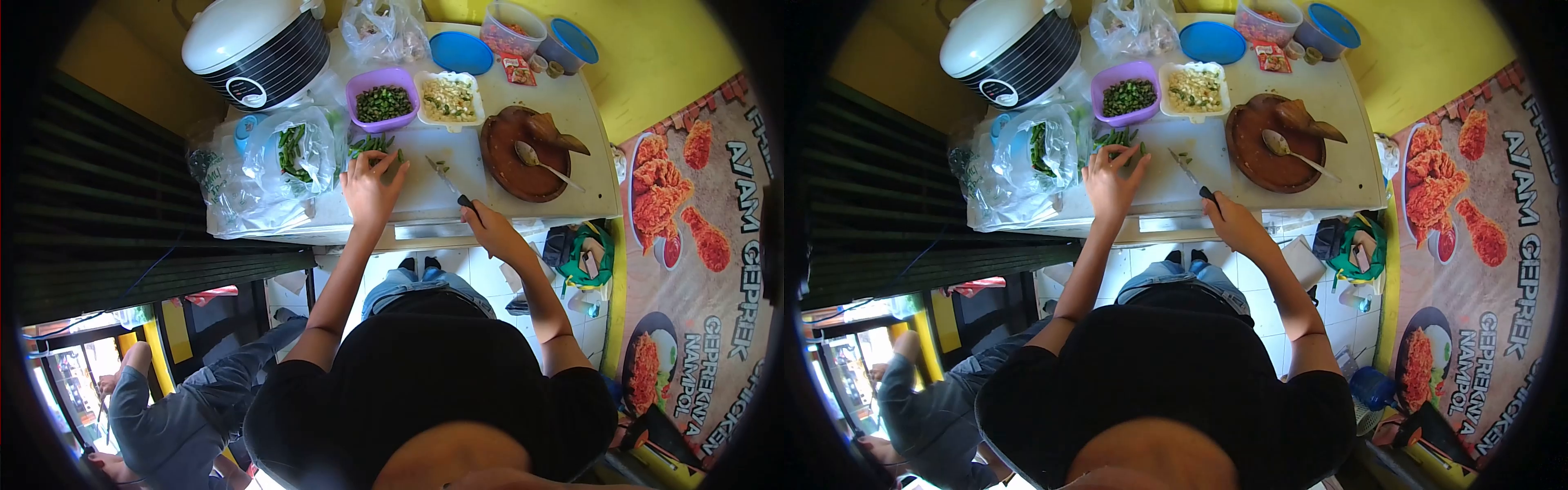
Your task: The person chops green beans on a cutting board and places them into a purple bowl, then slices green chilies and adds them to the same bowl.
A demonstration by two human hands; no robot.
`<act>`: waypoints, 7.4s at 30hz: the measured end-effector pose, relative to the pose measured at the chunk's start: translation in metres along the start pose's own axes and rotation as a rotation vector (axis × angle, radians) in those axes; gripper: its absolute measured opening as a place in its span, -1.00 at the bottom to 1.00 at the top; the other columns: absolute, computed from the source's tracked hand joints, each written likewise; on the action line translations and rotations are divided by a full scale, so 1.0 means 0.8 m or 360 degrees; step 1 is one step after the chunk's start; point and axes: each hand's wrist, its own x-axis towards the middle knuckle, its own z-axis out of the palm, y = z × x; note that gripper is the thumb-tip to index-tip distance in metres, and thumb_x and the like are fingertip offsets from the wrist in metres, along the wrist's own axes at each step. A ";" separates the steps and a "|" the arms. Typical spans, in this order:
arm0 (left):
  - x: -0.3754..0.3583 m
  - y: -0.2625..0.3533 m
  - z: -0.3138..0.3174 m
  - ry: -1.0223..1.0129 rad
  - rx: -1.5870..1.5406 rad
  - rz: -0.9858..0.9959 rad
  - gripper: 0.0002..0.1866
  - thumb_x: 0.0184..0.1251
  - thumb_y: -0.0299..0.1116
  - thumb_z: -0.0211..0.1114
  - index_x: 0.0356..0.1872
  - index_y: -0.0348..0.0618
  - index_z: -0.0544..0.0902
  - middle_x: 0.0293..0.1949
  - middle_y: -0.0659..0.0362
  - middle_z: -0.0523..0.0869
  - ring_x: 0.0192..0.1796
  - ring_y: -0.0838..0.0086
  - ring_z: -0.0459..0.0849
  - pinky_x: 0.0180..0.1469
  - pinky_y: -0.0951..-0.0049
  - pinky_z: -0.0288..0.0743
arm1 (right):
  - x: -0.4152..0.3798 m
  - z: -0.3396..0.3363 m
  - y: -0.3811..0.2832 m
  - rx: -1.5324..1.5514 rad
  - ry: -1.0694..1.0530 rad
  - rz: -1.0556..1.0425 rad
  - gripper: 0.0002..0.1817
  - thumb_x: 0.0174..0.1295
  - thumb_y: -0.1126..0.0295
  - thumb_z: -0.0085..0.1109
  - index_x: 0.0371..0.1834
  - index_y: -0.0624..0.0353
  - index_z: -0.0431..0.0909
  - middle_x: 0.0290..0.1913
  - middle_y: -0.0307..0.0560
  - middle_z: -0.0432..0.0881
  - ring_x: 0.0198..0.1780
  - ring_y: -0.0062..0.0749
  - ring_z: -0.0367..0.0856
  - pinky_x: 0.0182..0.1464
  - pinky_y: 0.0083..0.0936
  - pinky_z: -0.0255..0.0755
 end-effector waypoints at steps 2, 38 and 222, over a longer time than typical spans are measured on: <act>0.004 -0.003 0.007 0.0071 0.0020 0.0043 -0.78 0.00 -0.16 0.45 -0.30 0.07 0.79 -0.27 0.34 0.62 -0.16 0.40 0.54 -0.16 0.33 0.29 | 0.003 -0.002 -0.001 0.0004 0.0027 0.0022 -0.63 0.46 0.10 -0.21 -0.22 0.19 0.42 -0.66 -0.16 0.34 -0.77 -0.50 0.30 -0.73 -0.52 0.26; -0.021 0.006 0.008 -0.0009 -0.0352 0.0064 -0.90 -0.02 -0.25 0.48 -0.46 0.06 0.77 -0.36 0.35 0.59 -0.28 0.45 0.53 -0.20 0.38 0.26 | 0.010 0.014 -0.056 -0.0113 -0.0147 0.0282 -0.63 0.47 0.12 -0.25 -0.19 0.26 0.33 -0.54 0.19 0.54 -0.53 -0.01 0.58 -0.43 -0.19 0.42; 0.001 -0.021 -0.004 -0.0247 -0.0507 0.0415 -0.93 -0.07 -0.35 0.48 -0.53 -0.01 0.76 -0.36 0.31 0.62 -0.28 0.44 0.55 -0.20 0.36 0.29 | 0.012 0.019 -0.044 -0.0585 -0.0201 0.0074 -0.72 0.44 0.21 -0.20 -0.16 0.26 0.20 -0.54 0.37 0.55 -0.50 0.34 0.53 -0.41 0.09 0.37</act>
